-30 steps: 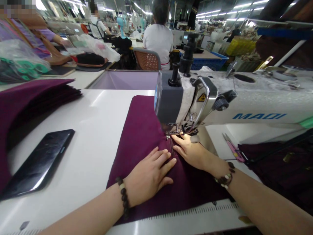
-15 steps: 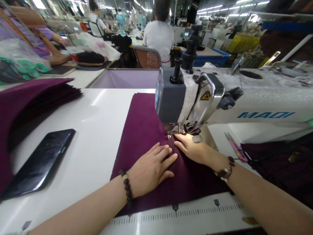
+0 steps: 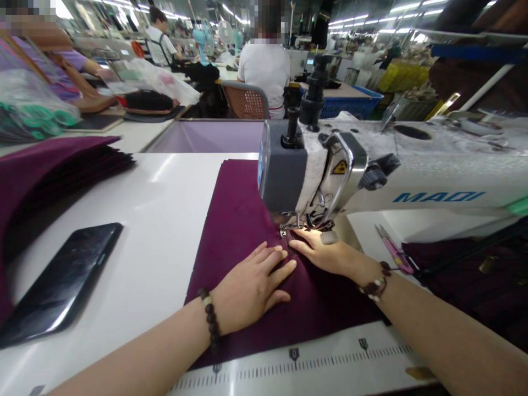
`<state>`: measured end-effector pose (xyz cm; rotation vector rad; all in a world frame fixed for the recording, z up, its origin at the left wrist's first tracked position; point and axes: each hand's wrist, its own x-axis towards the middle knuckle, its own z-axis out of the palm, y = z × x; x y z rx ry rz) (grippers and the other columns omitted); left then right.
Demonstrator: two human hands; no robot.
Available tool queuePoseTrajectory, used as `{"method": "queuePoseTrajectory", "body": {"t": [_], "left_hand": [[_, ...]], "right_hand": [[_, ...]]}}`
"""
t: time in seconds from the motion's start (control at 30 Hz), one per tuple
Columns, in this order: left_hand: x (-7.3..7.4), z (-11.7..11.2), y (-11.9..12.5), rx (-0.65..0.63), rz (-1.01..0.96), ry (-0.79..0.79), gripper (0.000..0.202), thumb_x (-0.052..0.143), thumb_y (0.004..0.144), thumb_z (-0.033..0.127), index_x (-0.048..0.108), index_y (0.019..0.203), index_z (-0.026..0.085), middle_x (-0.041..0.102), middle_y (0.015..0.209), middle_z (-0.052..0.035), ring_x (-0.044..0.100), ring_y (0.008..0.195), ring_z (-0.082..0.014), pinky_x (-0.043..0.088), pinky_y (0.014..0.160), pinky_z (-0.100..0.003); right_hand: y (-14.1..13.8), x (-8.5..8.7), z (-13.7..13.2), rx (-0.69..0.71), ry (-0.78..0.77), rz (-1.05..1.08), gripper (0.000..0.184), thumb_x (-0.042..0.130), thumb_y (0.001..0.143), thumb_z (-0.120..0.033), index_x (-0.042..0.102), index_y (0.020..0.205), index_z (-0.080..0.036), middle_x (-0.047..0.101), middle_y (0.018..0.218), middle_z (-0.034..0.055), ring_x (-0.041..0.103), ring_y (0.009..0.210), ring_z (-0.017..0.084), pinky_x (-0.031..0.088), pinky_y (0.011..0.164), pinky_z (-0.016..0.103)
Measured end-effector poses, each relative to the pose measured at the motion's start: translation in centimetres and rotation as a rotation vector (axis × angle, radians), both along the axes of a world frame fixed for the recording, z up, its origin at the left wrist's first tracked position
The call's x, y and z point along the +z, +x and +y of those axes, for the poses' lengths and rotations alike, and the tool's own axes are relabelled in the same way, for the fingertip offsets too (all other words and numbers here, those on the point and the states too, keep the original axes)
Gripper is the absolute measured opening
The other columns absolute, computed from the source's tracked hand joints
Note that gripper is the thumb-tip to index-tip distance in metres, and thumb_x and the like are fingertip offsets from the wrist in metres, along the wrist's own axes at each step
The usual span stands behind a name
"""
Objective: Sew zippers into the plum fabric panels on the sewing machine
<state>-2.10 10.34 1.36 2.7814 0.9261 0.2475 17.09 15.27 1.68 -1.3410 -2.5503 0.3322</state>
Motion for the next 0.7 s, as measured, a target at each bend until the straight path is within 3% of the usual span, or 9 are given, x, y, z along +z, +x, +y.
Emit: {"method": "queuePoseTrajectory", "body": {"t": [0.33, 0.7], "left_hand": [[-0.6, 0.1, -0.4, -0.027, 0.021, 0.046, 0.052, 0.046, 0.086, 0.044, 0.042, 0.127, 0.012, 0.048, 0.123, -0.0149, 0.04, 0.119, -0.0276, 0.031, 0.102, -0.049], [-0.3, 0.0, -0.3, -0.017, 0.014, 0.063, 0.051, 0.051, 0.085, 0.04, 0.042, 0.128, 0.014, 0.049, 0.122, -0.0137, 0.043, 0.116, -0.0269, 0.032, 0.102, -0.048]], "right_hand": [[-0.9, 1.6, -0.4, -0.045, -0.027, -0.104, 0.016, 0.057, 0.081, -0.026, 0.064, 0.09, -0.015, 0.064, 0.097, 0.0066, 0.055, 0.098, 0.021, 0.037, 0.095, 0.037], [-0.3, -0.7, -0.2, -0.027, 0.065, -0.046, 0.024, 0.039, 0.09, -0.02, 0.062, 0.096, -0.015, 0.063, 0.1, 0.0071, 0.056, 0.093, 0.018, 0.039, 0.091, 0.034]]}}
